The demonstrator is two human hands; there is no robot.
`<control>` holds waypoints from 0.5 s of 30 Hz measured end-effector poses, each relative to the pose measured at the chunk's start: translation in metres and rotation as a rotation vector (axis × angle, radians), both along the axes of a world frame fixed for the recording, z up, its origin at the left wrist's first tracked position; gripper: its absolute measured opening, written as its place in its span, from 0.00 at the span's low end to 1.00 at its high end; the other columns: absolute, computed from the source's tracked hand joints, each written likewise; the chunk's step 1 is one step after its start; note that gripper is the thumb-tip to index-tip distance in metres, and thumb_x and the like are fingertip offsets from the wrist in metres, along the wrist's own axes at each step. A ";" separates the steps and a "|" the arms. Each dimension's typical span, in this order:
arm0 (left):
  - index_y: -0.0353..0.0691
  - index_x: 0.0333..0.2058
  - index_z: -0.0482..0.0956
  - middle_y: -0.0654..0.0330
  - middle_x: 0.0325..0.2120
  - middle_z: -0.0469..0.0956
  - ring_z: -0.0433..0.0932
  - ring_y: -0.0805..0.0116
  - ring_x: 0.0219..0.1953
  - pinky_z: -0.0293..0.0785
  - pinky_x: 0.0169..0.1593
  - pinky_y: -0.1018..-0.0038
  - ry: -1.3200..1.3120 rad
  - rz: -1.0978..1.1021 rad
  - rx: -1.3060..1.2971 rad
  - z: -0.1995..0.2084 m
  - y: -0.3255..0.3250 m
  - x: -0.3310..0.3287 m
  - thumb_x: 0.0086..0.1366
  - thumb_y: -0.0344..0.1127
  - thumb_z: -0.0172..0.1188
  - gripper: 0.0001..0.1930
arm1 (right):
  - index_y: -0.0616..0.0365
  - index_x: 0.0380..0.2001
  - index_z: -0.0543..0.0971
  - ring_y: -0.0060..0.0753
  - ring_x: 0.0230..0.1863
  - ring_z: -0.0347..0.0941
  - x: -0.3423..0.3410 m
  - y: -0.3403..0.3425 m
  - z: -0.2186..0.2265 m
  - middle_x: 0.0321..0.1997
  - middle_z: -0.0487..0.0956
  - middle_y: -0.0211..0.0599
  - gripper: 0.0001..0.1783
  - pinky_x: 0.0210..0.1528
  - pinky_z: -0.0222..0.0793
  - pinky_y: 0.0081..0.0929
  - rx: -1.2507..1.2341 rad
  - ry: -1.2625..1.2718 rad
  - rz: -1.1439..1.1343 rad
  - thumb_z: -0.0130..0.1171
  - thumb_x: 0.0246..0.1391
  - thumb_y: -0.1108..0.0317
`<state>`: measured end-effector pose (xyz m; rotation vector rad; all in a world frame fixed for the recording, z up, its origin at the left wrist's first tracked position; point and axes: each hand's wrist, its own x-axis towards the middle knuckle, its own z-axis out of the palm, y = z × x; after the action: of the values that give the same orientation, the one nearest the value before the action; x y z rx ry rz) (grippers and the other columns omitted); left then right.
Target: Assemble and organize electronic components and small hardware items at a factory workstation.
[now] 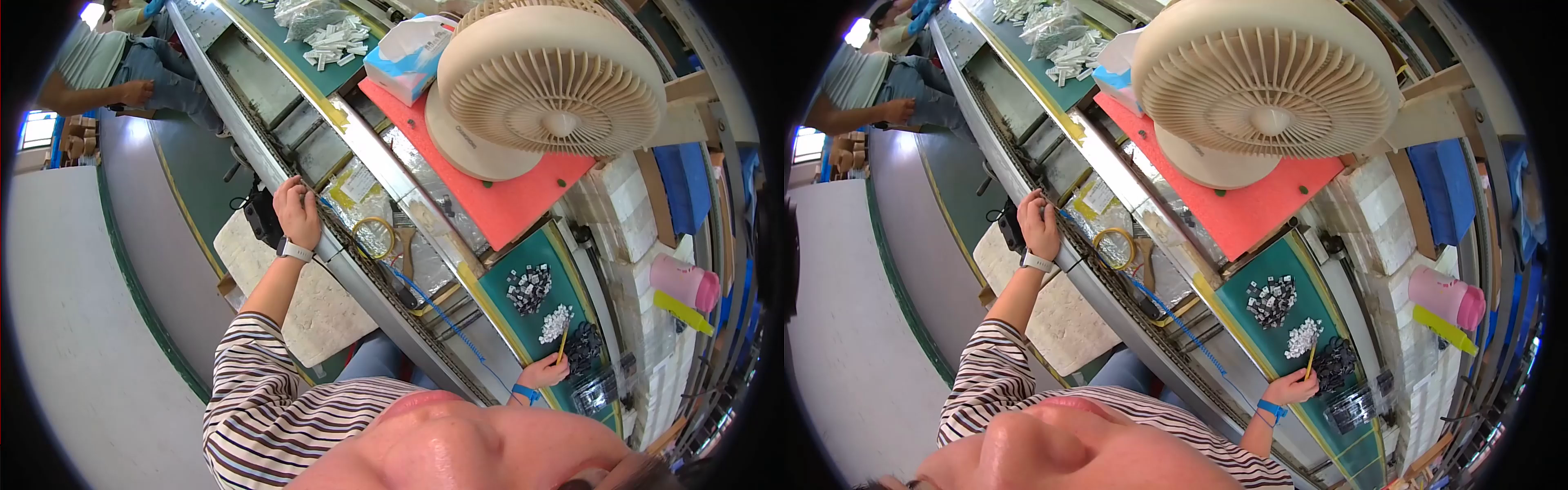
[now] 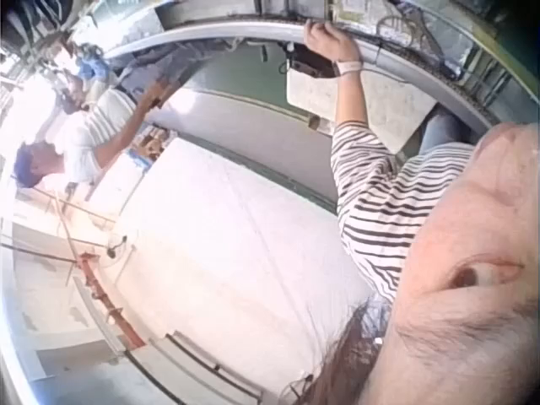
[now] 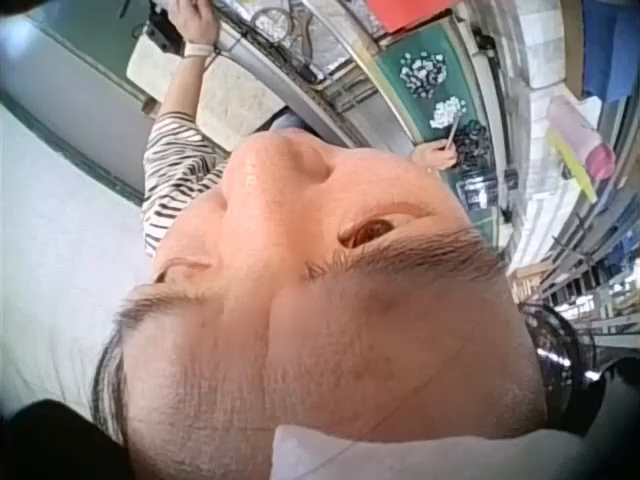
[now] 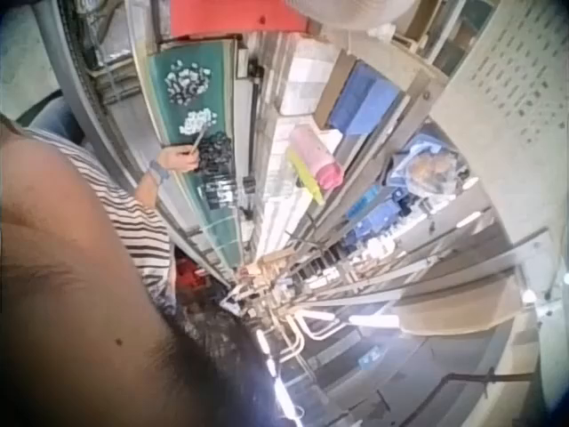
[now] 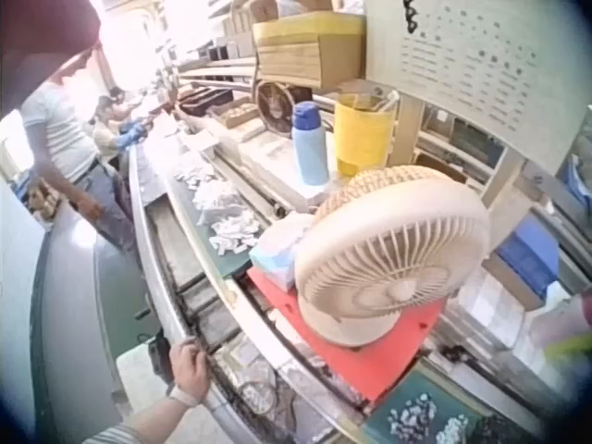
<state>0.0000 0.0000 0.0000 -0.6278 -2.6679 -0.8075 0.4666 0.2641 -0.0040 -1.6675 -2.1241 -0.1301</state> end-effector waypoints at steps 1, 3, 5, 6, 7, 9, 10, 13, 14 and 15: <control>0.37 0.29 0.68 0.53 0.41 0.69 0.65 0.54 0.45 0.57 0.50 0.64 0.003 0.001 -0.004 0.000 0.000 0.000 0.52 0.28 0.53 0.05 | 0.59 0.36 0.70 0.49 0.35 0.64 -0.002 -0.001 0.001 0.34 0.68 0.46 0.12 0.34 0.59 0.42 0.007 -0.002 -0.003 0.47 0.52 0.64; 0.37 0.29 0.68 0.53 0.41 0.69 0.65 0.54 0.45 0.57 0.50 0.64 0.006 0.000 -0.008 0.000 0.000 0.000 0.52 0.28 0.53 0.05 | 0.60 0.36 0.70 0.50 0.35 0.64 -0.002 -0.001 0.001 0.34 0.68 0.46 0.11 0.34 0.59 0.42 0.013 -0.004 -0.008 0.47 0.52 0.64; 0.37 0.29 0.68 0.53 0.41 0.69 0.65 0.54 0.45 0.57 0.50 0.65 0.007 -0.004 0.000 0.000 0.001 0.000 0.52 0.27 0.52 0.05 | 0.60 0.36 0.70 0.50 0.34 0.64 0.000 0.001 0.000 0.34 0.68 0.45 0.11 0.34 0.59 0.41 0.012 -0.004 0.001 0.47 0.52 0.65; 0.37 0.29 0.68 0.53 0.41 0.69 0.65 0.54 0.45 0.57 0.50 0.65 0.006 -0.005 -0.001 0.000 0.001 0.000 0.52 0.27 0.52 0.05 | 0.60 0.36 0.70 0.50 0.34 0.64 0.000 0.001 -0.001 0.34 0.68 0.45 0.11 0.34 0.59 0.41 0.011 -0.005 -0.001 0.47 0.52 0.65; 0.37 0.29 0.68 0.53 0.41 0.69 0.65 0.54 0.45 0.57 0.50 0.65 0.007 -0.005 -0.001 0.000 0.001 0.000 0.52 0.27 0.52 0.05 | 0.60 0.36 0.70 0.50 0.35 0.64 0.000 0.001 -0.001 0.34 0.68 0.45 0.11 0.34 0.59 0.42 0.010 0.000 0.002 0.47 0.52 0.65; 0.37 0.29 0.68 0.53 0.41 0.69 0.65 0.54 0.45 0.57 0.49 0.65 0.008 -0.006 -0.002 0.000 0.001 0.000 0.52 0.27 0.52 0.05 | 0.60 0.37 0.69 0.49 0.35 0.64 -0.001 0.001 0.000 0.34 0.68 0.45 0.11 0.34 0.58 0.42 0.007 0.004 0.005 0.47 0.52 0.66; 0.37 0.29 0.68 0.53 0.41 0.69 0.65 0.54 0.45 0.57 0.49 0.65 0.010 -0.007 -0.003 0.000 0.001 0.000 0.52 0.27 0.52 0.05 | 0.60 0.36 0.70 0.50 0.35 0.64 -0.003 0.001 0.001 0.34 0.68 0.46 0.11 0.34 0.59 0.42 0.012 0.004 0.000 0.48 0.51 0.66; 0.37 0.28 0.68 0.53 0.40 0.69 0.65 0.55 0.45 0.58 0.49 0.65 0.015 -0.008 -0.005 0.000 0.001 0.000 0.52 0.27 0.52 0.05 | 0.60 0.36 0.70 0.50 0.35 0.64 -0.001 0.001 0.000 0.34 0.68 0.46 0.11 0.33 0.59 0.42 0.012 0.006 0.000 0.48 0.51 0.66; 0.37 0.28 0.68 0.53 0.40 0.69 0.65 0.55 0.44 0.58 0.49 0.65 0.018 -0.007 -0.006 0.001 0.002 0.000 0.52 0.27 0.52 0.05 | 0.60 0.36 0.69 0.49 0.35 0.63 -0.001 0.001 0.000 0.34 0.68 0.45 0.11 0.33 0.58 0.42 0.007 0.010 0.005 0.47 0.52 0.66; 0.37 0.28 0.68 0.53 0.40 0.69 0.65 0.55 0.44 0.58 0.49 0.65 0.018 -0.007 -0.006 0.000 0.002 0.000 0.52 0.27 0.52 0.05 | 0.60 0.36 0.69 0.49 0.35 0.63 -0.001 0.001 0.000 0.34 0.68 0.45 0.11 0.33 0.58 0.42 0.007 0.009 0.006 0.47 0.52 0.66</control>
<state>-0.0003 0.0017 0.0003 -0.6430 -2.6548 -0.7921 0.4656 0.2649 -0.0041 -1.6547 -2.1192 -0.1282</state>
